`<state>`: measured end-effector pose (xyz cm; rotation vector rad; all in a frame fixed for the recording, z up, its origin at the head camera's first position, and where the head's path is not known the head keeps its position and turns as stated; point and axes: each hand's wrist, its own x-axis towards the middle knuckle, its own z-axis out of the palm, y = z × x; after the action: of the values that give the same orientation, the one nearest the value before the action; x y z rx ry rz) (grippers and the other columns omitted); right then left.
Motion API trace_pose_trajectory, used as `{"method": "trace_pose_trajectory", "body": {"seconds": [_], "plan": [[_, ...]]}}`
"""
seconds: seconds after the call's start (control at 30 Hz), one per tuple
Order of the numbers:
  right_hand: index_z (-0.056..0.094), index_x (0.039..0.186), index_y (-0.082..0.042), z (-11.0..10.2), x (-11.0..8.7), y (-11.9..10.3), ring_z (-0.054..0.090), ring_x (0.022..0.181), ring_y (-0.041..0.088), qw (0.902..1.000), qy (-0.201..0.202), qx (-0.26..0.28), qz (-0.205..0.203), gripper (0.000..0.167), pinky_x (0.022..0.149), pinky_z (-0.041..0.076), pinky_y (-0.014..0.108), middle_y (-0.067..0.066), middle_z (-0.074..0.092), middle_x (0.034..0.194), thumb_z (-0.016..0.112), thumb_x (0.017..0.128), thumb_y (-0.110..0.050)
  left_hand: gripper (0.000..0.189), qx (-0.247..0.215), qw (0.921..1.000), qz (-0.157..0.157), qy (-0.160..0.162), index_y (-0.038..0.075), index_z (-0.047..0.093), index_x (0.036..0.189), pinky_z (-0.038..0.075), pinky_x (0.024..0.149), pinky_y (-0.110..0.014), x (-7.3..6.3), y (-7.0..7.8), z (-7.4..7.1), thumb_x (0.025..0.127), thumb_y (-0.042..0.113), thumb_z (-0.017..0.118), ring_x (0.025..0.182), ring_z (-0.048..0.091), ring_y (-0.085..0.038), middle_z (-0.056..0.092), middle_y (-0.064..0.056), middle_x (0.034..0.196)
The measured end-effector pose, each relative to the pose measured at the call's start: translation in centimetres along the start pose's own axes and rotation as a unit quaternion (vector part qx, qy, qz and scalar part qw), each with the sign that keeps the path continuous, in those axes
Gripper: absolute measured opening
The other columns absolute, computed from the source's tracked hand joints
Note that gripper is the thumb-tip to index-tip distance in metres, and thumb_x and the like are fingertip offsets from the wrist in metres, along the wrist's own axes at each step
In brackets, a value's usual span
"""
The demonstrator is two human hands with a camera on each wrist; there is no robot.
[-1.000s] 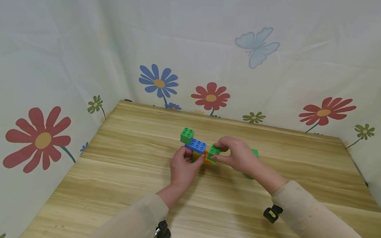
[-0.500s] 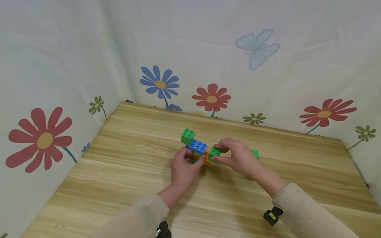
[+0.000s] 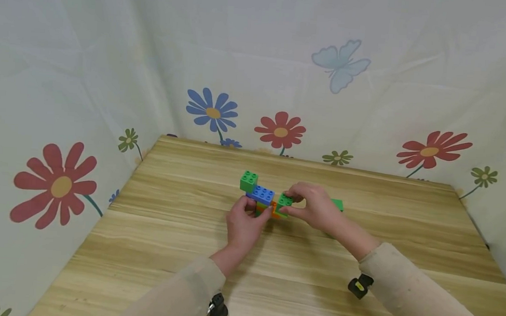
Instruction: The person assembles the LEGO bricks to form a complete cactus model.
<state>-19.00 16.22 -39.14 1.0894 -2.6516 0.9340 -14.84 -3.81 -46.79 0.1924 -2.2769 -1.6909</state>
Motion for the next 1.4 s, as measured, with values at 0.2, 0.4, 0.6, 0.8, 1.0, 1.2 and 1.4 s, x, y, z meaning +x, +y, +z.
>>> {"method": "trace_pose_trajectory", "body": {"seconds": [0.2,0.4,0.6,0.8,1.0,1.2,1.4], "plan": [[0.078,0.114,-0.003,0.2,0.0,0.1,0.074,0.092,0.026,1.0000,0.006,-0.001,-0.006,0.035,0.083,0.065,0.048,0.006,0.077,0.103,0.092,0.087,-0.020,0.032,-0.010,1.0000,-0.001,-0.001,0.004,0.067,0.100,0.066,0.086,-0.035,0.0,-0.2,-0.1,0.089,0.022,0.091,0.105,0.072,-0.024,0.075,-0.009,0.105],[0.078,0.115,-0.003,0.2,-0.2,0.3,0.074,0.091,0.027,0.9997,0.016,-0.001,-0.018,0.035,0.082,0.065,0.048,0.006,0.077,0.104,0.091,0.087,-0.019,0.029,-0.036,0.9993,-0.005,-0.010,0.007,0.070,0.105,0.065,0.091,-0.035,-0.4,-0.3,-0.5,0.089,0.021,0.091,0.106,0.071,-0.023,0.075,-0.006,0.107],[0.078,0.116,-0.003,0.1,-0.2,0.7,0.073,0.092,0.028,0.9996,0.021,-0.008,-0.016,0.037,0.082,0.065,0.048,0.006,0.077,0.105,0.092,0.086,-0.019,0.029,-0.049,0.9984,-0.007,-0.025,0.007,0.074,0.109,0.063,0.092,-0.030,-0.6,-0.4,-0.9,0.090,0.022,0.090,0.111,0.072,-0.026,0.076,-0.006,0.111],[0.078,0.120,-0.004,-0.1,0.0,0.6,0.074,0.097,0.029,1.0000,0.002,-0.010,0.001,0.040,0.087,0.065,0.049,0.007,0.078,0.109,0.092,0.087,-0.021,0.033,-0.058,0.9975,-0.021,-0.035,0.002,0.074,0.112,0.064,0.089,-0.031,-0.7,-0.6,-2.1,0.089,0.020,0.090,0.113,0.073,-0.030,0.076,-0.012,0.115],[0.077,0.123,-0.004,-0.3,0.0,0.6,0.072,0.100,0.032,0.9999,-0.003,-0.008,0.011,0.040,0.088,0.063,0.052,0.007,0.078,0.112,0.090,0.089,-0.021,0.038,-0.042,0.9978,-0.016,-0.049,0.000,0.073,0.115,0.064,0.091,-0.032,-0.2,-0.8,-3.8,0.088,0.019,0.091,0.115,0.072,-0.031,0.075,-0.015,0.119],[0.077,0.125,-0.006,-0.3,0.2,0.7,0.073,0.101,0.032,0.9998,-0.009,-0.008,0.018,0.041,0.090,0.063,0.052,0.007,0.078,0.114,0.089,0.090,-0.023,0.046,-0.006,0.9974,-0.012,-0.071,0.001,0.071,0.123,0.061,0.100,-0.039,0.9,-0.7,-5.7,0.089,0.025,0.090,0.118,0.069,-0.028,0.074,-0.012,0.125],[0.076,0.127,-0.005,-0.3,0.1,0.7,0.073,0.102,0.032,0.9998,-0.012,-0.007,0.017,0.041,0.090,0.063,0.052,0.008,0.078,0.117,0.088,0.091,-0.022,0.053,0.004,0.9964,-0.010,-0.084,0.002,0.068,0.130,0.059,0.105,-0.044,2.0,-0.2,-7.3,0.089,0.024,0.091,0.122,0.067,-0.029,0.071,-0.014,0.131]]}}
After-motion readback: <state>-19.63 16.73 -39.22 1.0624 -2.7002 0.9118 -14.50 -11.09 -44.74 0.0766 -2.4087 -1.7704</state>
